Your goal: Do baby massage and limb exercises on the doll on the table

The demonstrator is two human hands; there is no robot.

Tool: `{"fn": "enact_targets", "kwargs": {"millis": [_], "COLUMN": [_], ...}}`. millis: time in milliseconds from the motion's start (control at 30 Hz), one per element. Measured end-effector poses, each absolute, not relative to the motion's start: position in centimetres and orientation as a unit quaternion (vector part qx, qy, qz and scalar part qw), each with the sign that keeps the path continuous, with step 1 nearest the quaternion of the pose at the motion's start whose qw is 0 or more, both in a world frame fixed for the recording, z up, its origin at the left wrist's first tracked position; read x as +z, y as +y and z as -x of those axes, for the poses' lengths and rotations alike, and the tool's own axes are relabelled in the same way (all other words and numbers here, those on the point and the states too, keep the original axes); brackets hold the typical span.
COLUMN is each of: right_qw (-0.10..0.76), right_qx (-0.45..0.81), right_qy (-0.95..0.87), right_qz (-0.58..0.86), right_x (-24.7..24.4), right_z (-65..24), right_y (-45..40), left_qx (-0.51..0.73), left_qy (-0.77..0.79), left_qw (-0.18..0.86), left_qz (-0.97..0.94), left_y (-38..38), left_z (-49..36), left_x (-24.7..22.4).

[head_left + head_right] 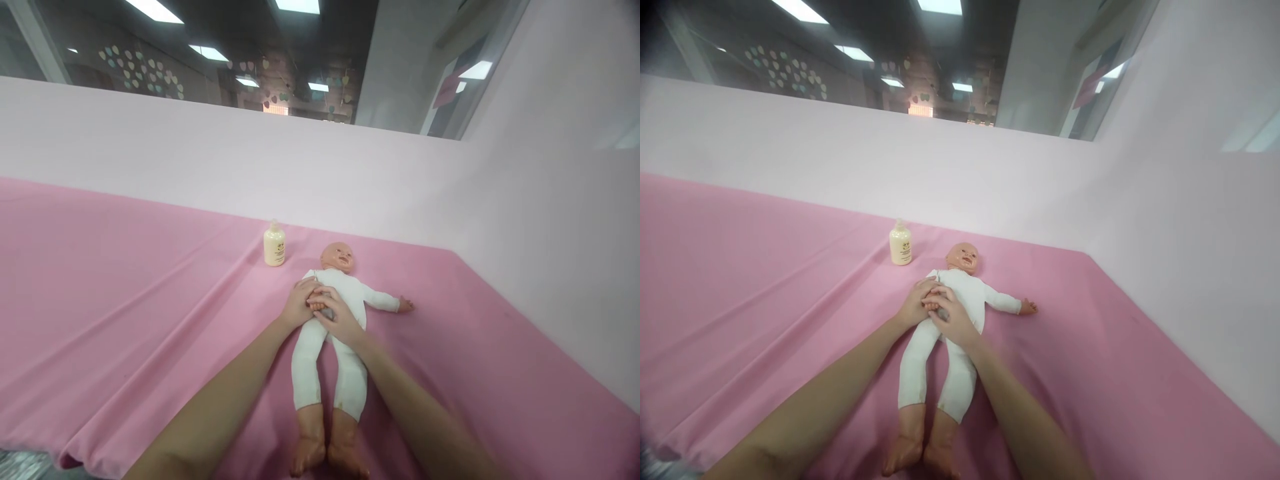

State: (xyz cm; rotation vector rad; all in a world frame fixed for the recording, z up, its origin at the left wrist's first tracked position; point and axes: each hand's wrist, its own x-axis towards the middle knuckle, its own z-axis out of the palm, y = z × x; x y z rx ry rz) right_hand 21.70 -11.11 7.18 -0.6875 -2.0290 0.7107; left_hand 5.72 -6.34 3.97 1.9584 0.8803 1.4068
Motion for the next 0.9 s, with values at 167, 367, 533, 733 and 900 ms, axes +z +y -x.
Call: {"fn": "enact_targets", "kwargs": {"millis": [167,367,533,733,900], "right_qw": [0.480,0.506,0.517,0.506,0.503], "right_qx": [0.296,0.402,0.440,0.429,0.427], "right_qy": [-0.772,-0.690,-0.671,-0.684,-0.684], "right_qz": [0.294,0.325,0.298,0.302,0.313], "right_x": [6.8,5.3,4.4,4.3,4.5], "right_z": [-22.4,-23.2,-23.4,-23.5,-23.6], "right_y": [-10.5,-9.1,-8.2,-8.0,-8.2], "left_qx": [0.516,0.516,0.517,0.502,0.490], "left_qy": [0.328,0.356,0.343,0.321,0.333], "left_qw": [0.284,0.307,0.286,0.305,0.358], "left_qz": [-0.739,-0.716,-0.730,-0.743,-0.721], "left_y": [-6.5,-6.3,-6.7,-6.8,-6.7], "left_z": [-5.6,-5.3,-5.4,-5.6,-5.5], "left_x": [4.3,4.1,4.2,3.9,4.0]}}
